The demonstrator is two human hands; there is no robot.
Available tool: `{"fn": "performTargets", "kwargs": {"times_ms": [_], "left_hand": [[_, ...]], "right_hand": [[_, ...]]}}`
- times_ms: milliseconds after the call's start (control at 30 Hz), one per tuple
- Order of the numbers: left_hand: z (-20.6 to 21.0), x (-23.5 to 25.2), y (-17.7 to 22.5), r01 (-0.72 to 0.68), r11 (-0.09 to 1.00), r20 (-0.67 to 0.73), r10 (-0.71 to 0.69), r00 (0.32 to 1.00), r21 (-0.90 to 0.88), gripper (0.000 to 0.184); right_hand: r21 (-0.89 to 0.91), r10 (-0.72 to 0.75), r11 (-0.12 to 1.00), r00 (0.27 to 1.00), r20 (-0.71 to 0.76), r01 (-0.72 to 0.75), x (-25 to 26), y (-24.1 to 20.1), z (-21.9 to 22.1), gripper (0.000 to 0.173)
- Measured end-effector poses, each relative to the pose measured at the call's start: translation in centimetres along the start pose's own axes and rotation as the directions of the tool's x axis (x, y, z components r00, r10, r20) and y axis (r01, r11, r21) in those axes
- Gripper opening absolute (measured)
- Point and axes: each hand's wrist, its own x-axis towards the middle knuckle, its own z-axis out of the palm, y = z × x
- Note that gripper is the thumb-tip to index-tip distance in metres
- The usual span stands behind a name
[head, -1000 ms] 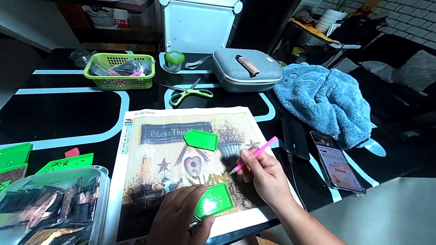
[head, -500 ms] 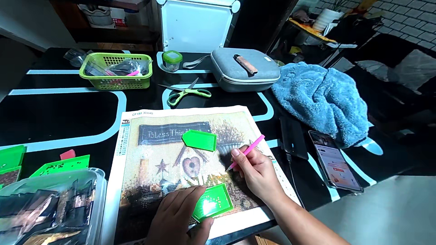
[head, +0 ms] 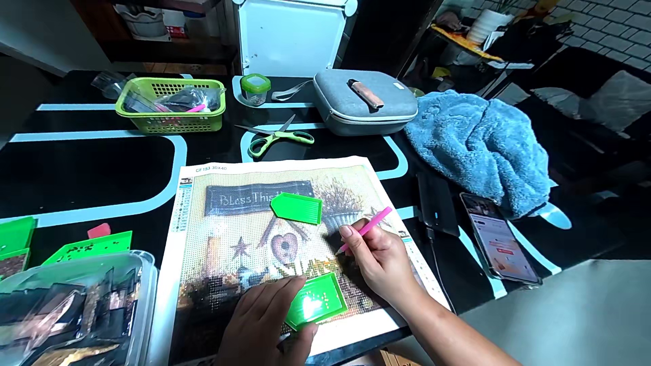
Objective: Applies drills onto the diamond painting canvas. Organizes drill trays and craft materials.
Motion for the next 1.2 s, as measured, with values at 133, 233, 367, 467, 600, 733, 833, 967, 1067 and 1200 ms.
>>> {"fn": "performTargets", "kwargs": {"times_ms": [133, 233, 367, 467, 600, 733, 833, 967, 1067, 1200], "left_hand": [[0.0, 0.0, 0.0, -0.003, 1.0, -0.002, 0.003, 1.0, 0.005, 0.046], [0.0, 0.0, -0.1, -0.009, 1.0, -0.008, 0.009, 1.0, 0.005, 0.046], [0.0, 0.1, 0.0, -0.005, 1.0, -0.008, 0.005, 1.0, 0.008, 0.046], [-0.1, 0.1, 0.1, 0.011, 1.0, 0.015, -0.011, 1.0, 0.023, 0.046], [-0.4, 0.2, 0.2, 0.025, 0.999, 0.062, -0.027, 0.998, 0.023, 0.047], [-0.5, 0.2, 0.3, 0.028, 0.999, 0.081, -0.029, 0.996, 0.016, 0.047], [-0.7, 0.2, 0.4, 0.035, 0.999, 0.094, -0.037, 0.995, 0.017, 0.047], [-0.6, 0.2, 0.2, 0.029, 0.999, 0.076, -0.032, 0.997, 0.04, 0.048], [-0.4, 0.1, 0.2, 0.03, 0.999, 0.059, -0.032, 0.998, 0.042, 0.048], [0.0, 0.0, -0.1, 0.014, 0.998, 0.018, -0.015, 1.0, 0.063, 0.047]], "right_hand": [[-0.027, -0.039, 0.999, 0.999, 0.008, 0.039, 0.1, 0.0, 0.0, 0.03], [-0.049, -0.061, 0.997, 0.998, 0.011, 0.061, 0.1, -0.1, 0.0, 0.031], [-0.122, -0.105, 0.987, 0.994, 0.019, 0.106, 0.0, -0.2, 0.0, 0.031], [-0.088, 0.056, 0.995, 0.996, 0.076, -0.049, 0.2, -0.9, -0.9, 0.029], [0.322, 0.428, 0.859, 0.903, -0.024, -0.399, 1.6, -1.5, -3.8, 0.026], [0.552, 0.566, 0.739, 0.801, -0.196, -0.387, 2.1, -1.7, -5.9, 0.033], [0.543, 0.567, 0.742, 0.8, -0.197, -0.392, 1.4, -1.7, -5.5, 0.033], [0.455, 0.419, 0.827, 0.901, -0.111, -0.329, -0.5, -2.4, -3.2, 0.031], [0.403, 0.266, 0.888, 0.963, -0.054, -0.223, -1.8, -2.8, -1.4, 0.027], [0.366, 0.113, 0.924, 0.994, 0.008, -0.108, -3.0, -3.4, 0.7, 0.029]]}}
